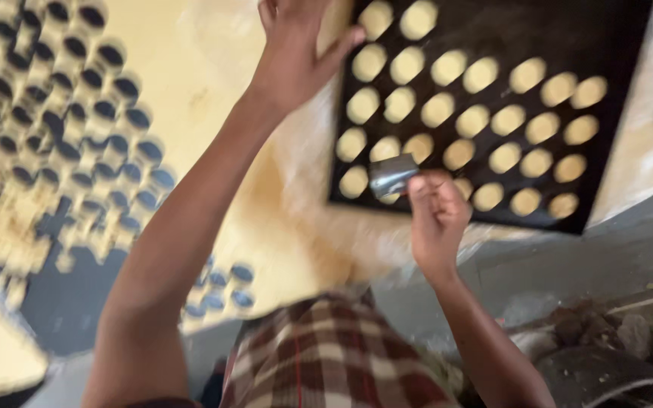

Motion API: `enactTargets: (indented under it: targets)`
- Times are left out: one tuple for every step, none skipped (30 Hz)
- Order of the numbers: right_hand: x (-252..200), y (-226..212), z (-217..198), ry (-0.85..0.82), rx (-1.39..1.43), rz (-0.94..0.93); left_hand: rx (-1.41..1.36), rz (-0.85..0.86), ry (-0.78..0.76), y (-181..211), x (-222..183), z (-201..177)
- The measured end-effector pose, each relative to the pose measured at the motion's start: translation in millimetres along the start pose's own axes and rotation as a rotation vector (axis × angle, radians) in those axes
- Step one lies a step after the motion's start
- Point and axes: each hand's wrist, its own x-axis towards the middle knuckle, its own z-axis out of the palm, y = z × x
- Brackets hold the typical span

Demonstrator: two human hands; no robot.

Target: The person cuts small circular pieces from a large sheet of dough using a metal cutter and places the individual pieces onto baking trays.

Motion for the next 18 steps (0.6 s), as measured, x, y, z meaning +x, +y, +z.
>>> enactTargets:
  targets:
    - [-27, -2, 14, -0.049, -0.026, 0.061, -0.064, 0.057, 0.005, 4, -48, -26]
    - [-50, -5, 27, -0.100, -0.052, 0.121, 0.014, 0.047, -0.069, 12, -102, -54]
    - [-70, -8, 40, -0.225, -0.139, -0.025, 0.084, 0.050, -0.133, 18, -151, -80]
    - [-90, -11, 57, -0.350, -0.225, -0.173, 0.149, -0.055, -0.138, 22, -196, -104]
    - [-105, -11, 77, -0.402, -0.254, -0.266, 0.206, -0.150, -0.145, 23, -234, -120]
    - [-116, -10, 98, -0.454, -0.283, -0.360, 0.226, -0.237, -0.145, 25, -270, -134]
    - [-122, -10, 115, -0.503, -0.319, -0.464, 0.244, -0.317, -0.135, 26, -298, -142]
    - [-128, -10, 128, -0.534, -0.388, -0.521, 0.224, -0.311, -0.119, 29, -324, -146]
    - [-134, -11, 139, -0.561, -0.461, -0.576, 0.201, -0.300, -0.104, 33, -345, -145]
    - [-138, -11, 148, -0.587, -0.535, -0.631, 0.179, -0.289, -0.089, 33, -359, -143]
    - [-141, -9, 156, -0.570, -0.569, -0.679, 0.176, -0.282, -0.057, 32, -369, -138]
    - [-142, -8, 163, -0.551, -0.602, -0.727, 0.173, -0.275, -0.025, 33, -377, -131]
    - [-141, -6, 172, -0.530, -0.630, -0.780, 0.177, -0.265, 0.009, 31, -382, -129]
    - [-138, -4, 181, -0.539, -0.706, -0.775, 0.152, -0.291, 0.037, 30, -385, -127]
    - [-136, -3, 189, -0.547, -0.780, -0.765, 0.128, -0.318, 0.062, 29, -388, -127]
    - [-136, -3, 194, -0.554, -0.854, -0.754, 0.104, -0.345, 0.086, 30, -389, -127]
    - [-138, -5, 198, -0.547, -0.860, -0.724, 0.090, -0.335, 0.101, 30, -391, -131]
    - [-141, -6, 199, -0.539, -0.865, -0.694, 0.076, -0.326, 0.116, 33, -392, -135]
